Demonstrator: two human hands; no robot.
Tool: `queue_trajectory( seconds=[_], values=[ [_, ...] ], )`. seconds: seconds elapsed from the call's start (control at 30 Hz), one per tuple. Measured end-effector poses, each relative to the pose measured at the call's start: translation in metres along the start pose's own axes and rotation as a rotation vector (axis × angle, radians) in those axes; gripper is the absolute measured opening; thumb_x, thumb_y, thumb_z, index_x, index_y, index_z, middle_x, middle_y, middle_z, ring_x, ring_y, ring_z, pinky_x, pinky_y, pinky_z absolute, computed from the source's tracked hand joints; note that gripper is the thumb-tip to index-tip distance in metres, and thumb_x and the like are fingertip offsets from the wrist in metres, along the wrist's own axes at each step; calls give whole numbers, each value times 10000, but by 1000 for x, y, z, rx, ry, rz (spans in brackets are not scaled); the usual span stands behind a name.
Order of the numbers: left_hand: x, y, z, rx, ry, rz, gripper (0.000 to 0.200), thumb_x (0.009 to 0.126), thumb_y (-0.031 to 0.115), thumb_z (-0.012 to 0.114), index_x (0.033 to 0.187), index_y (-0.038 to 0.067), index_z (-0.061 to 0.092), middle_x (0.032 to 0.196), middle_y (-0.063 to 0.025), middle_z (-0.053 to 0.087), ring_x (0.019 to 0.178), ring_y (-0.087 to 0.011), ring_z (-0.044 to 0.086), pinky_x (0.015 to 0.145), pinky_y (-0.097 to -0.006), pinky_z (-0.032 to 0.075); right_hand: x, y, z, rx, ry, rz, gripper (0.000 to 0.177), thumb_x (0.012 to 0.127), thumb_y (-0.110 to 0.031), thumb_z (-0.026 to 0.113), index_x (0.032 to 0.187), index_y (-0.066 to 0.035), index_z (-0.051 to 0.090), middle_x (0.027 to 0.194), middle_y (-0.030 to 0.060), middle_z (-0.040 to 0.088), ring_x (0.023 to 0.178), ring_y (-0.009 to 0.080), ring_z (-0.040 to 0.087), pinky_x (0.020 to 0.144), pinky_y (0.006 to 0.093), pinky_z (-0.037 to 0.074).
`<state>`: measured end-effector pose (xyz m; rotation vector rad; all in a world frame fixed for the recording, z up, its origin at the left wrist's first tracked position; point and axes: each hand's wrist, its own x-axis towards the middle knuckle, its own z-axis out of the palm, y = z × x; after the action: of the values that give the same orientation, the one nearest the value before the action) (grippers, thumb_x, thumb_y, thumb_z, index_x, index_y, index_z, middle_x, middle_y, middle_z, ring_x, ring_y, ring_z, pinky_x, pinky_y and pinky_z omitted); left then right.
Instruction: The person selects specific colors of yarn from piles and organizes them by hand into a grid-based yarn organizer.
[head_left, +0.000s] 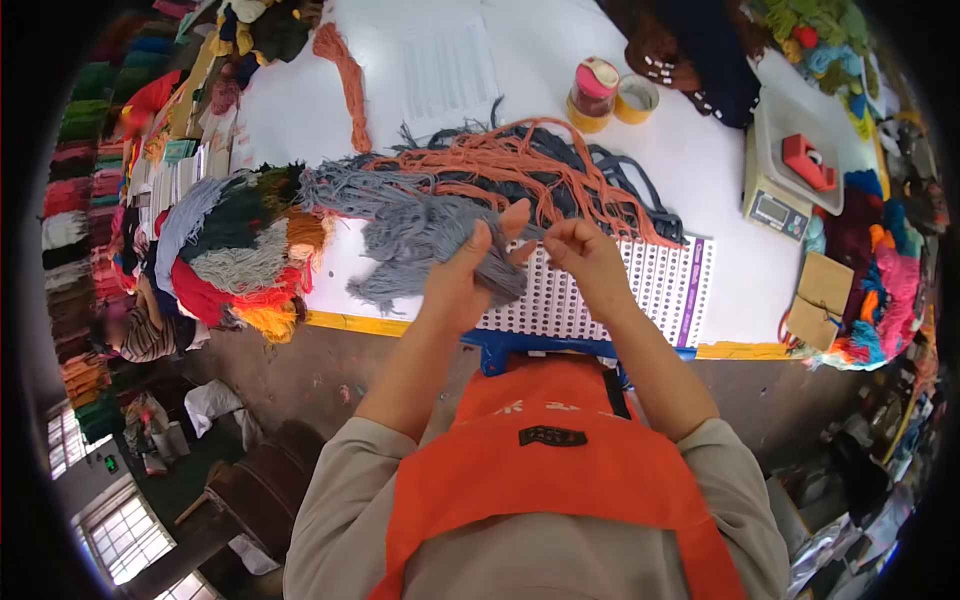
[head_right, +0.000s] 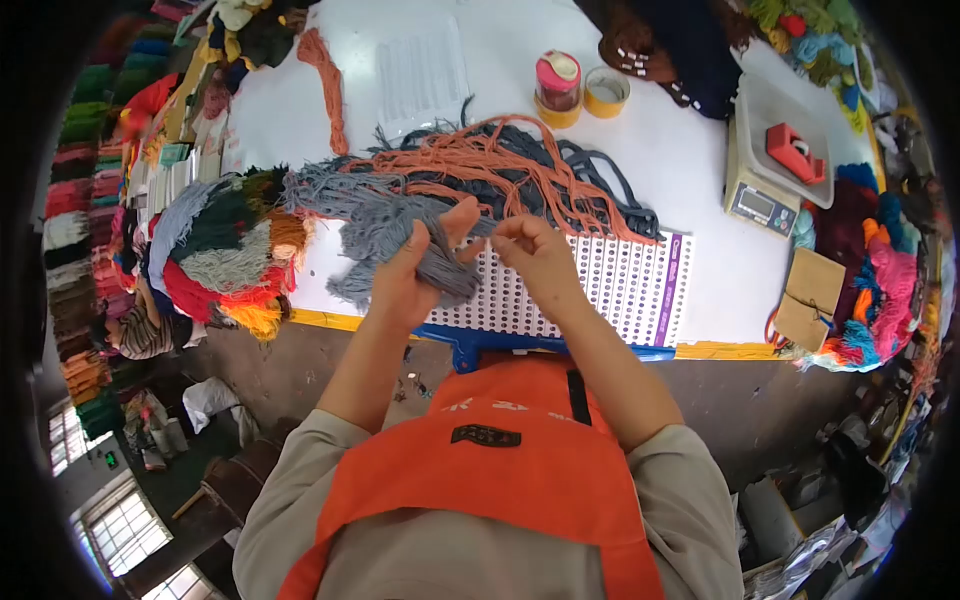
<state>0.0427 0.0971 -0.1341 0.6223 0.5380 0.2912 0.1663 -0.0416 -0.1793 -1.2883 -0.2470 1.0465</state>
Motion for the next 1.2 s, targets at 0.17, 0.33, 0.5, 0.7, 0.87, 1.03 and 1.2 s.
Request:
queue_trajectory(
  seconds=[0.17, 0.33, 0.5, 0.7, 0.87, 1.03, 1.2],
  values=[
    [-35, 16, 24, 169, -130, 6, 538, 991, 341, 513, 1367, -40, 467, 1398, -139, 494, 1261, -222, 497, 1053, -364, 395, -41, -53, 52, -33, -97, -31, 145, 889, -148, 689, 985, -46, 655, 853, -12, 638, 739, 52, 563, 618, 210, 458],
    [-58, 33, 22, 229, -106, 85, 387, 978, 225, 538, 1250, -47, 577, 1262, -142, 604, 1104, -207, 595, 968, -348, 461, -62, -57, 75, 100, -64, -69, 126, 891, -151, 684, 984, -67, 666, 840, -25, 632, 719, 44, 562, 581, 203, 458],
    [-74, 42, 24, 225, -80, 187, 311, 972, 224, 576, 1126, -37, 646, 1098, -108, 672, 966, -159, 641, 866, -296, 516, -77, -60, 92, 146, -53, -81, 111, 895, -144, 673, 973, -65, 662, 826, -18, 620, 682, 43, 543, 572, 205, 459],
    [-89, 57, 23, 57, -151, 116, 305, 979, 225, 565, 1112, -36, 647, 1135, -115, 662, 998, -170, 634, 876, -320, 519, -89, -70, 105, 326, -81, -35, 104, 909, -144, 659, 957, -54, 641, 838, -10, 617, 608, 38, 481, 551, 211, 451],
    [-98, 60, 27, 152, -160, 148, 289, 987, 204, 544, 1120, -30, 650, 1151, -110, 654, 1033, -171, 622, 896, -324, 513, -95, -72, 120, 4, -17, -115, 107, 929, -160, 633, 983, -68, 637, 843, -26, 613, 654, 28, 516, 546, 190, 468],
    [-99, 63, 25, 322, -174, 238, 274, 982, 165, 544, 1143, -34, 644, 1138, -99, 655, 1044, -165, 616, 903, -320, 511, -96, -68, 121, 84, -5, -117, 95, 919, -145, 645, 983, -75, 642, 819, -35, 606, 698, 26, 545, 553, 183, 479],
    [-98, 60, 22, 194, -110, 165, 280, 977, 151, 556, 1177, -31, 630, 1146, -96, 650, 1046, -157, 612, 893, -303, 510, -96, -67, 128, 45, 43, -128, 87, 918, -142, 642, 973, -75, 644, 809, -36, 601, 705, 22, 540, 550, 188, 483]
  ],
)
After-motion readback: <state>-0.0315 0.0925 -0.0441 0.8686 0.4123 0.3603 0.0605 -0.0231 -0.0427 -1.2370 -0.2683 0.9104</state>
